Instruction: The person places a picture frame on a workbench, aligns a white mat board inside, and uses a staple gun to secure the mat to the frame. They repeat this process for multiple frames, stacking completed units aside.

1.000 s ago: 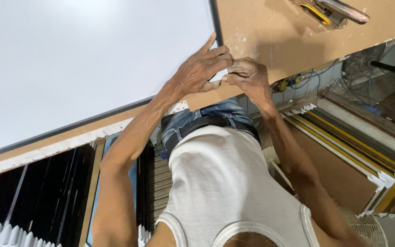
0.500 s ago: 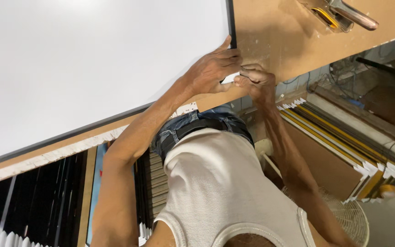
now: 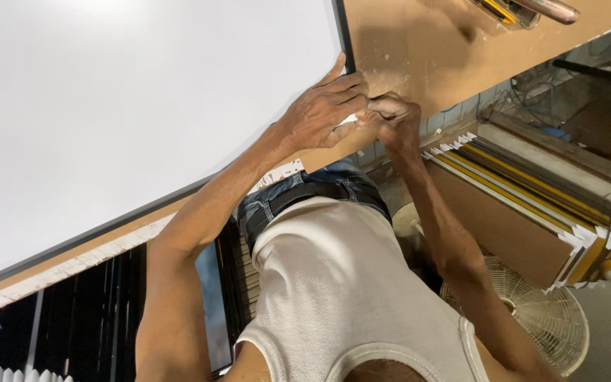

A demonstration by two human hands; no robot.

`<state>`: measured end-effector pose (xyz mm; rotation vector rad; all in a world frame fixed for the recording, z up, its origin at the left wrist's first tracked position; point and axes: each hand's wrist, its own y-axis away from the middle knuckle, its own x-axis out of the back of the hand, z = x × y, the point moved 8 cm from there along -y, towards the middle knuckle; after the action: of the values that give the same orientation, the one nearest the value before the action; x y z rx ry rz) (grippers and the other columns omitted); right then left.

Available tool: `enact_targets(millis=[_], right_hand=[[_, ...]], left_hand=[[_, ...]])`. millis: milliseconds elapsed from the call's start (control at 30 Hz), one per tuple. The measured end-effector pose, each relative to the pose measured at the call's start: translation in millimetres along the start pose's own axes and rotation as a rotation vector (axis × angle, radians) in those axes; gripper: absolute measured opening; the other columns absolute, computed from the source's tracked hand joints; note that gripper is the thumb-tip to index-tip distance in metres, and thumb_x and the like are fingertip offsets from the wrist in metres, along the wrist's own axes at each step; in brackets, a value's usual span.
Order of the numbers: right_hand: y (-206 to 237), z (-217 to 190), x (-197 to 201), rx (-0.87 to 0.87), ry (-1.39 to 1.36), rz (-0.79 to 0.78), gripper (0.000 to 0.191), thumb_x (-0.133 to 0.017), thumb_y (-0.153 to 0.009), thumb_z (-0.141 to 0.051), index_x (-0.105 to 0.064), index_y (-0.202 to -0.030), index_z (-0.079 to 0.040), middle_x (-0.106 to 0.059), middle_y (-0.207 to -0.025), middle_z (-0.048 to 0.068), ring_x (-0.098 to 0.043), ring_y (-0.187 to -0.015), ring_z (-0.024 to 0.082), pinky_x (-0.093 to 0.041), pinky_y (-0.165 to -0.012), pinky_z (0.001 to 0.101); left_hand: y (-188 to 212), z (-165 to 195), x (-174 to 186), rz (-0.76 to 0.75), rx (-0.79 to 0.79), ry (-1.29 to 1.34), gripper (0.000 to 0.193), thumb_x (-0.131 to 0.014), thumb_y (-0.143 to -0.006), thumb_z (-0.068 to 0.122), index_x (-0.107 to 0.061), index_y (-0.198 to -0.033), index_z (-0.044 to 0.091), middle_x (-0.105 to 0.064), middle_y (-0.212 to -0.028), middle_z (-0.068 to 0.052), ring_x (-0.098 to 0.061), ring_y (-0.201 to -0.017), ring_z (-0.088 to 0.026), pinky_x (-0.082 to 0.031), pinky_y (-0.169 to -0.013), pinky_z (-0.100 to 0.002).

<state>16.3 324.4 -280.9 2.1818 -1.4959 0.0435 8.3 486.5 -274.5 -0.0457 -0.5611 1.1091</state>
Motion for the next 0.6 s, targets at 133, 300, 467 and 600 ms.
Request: enact_targets(millis=[133,300,467,600], right_hand=[[3.2,14.7,-1.1,-0.145,-0.175,0.113,0.009,-0.068,-0.09,0.01,-0.075,-0.096,0.007,-0.072,-0.091,0.009,-0.073,-0.081,0.016,-0.064,-0.074,0.0283],[1.4,12.6,-2.1,-0.071,-0.199,0.164,0.013,-0.07,-0.089,0.012,-0.076,-0.1,0.008,-0.072,-0.094,0.011,-0.07,-0.082,0.015,-0.059,-0.073,0.0266],[8.5,10.0,0.0,-0.165,-0.117,0.19,0.011,-0.068,-0.089,0.009,-0.075,-0.097,0.007,-0.073,-0.091,0.009,-0.071,-0.078,0.013,-0.06,-0.07,0.0256],[2.0,-13.6,-1.9,-0.106,0.086,0.084,0.013,-0.074,-0.092,0.0,-0.077,-0.104,0.003,-0.075,-0.095,0.01,-0.07,-0.083,0.013,-0.056,-0.072,0.0245]], left_hand=[[-0.7,0.1,-0.7,-0.039,-0.008,0.032,0.032,-0.072,-0.093,0.021,-0.067,-0.121,0.006,-0.068,-0.126,-0.01,-0.052,-0.139,-0.029,-0.004,-0.132,-0.051],[1.6,-0.9,2.6,-0.072,-0.078,-0.012,0.041,-0.078,-0.087,0.021,-0.068,-0.125,0.009,-0.065,-0.136,-0.012,-0.049,-0.141,-0.029,-0.005,-0.132,-0.052],[5.2,2.5,-8.0,-0.212,-0.181,-0.237,0.062,-0.082,-0.058,0.025,-0.076,-0.118,0.014,-0.065,-0.136,-0.013,-0.046,-0.139,-0.029,-0.005,-0.125,-0.051],[5.2,2.2,-7.3,-0.118,-0.14,-0.284,0.036,-0.083,-0.07,0.022,-0.079,-0.106,0.024,-0.066,-0.14,-0.002,-0.044,-0.147,-0.021,-0.003,-0.135,-0.049]])
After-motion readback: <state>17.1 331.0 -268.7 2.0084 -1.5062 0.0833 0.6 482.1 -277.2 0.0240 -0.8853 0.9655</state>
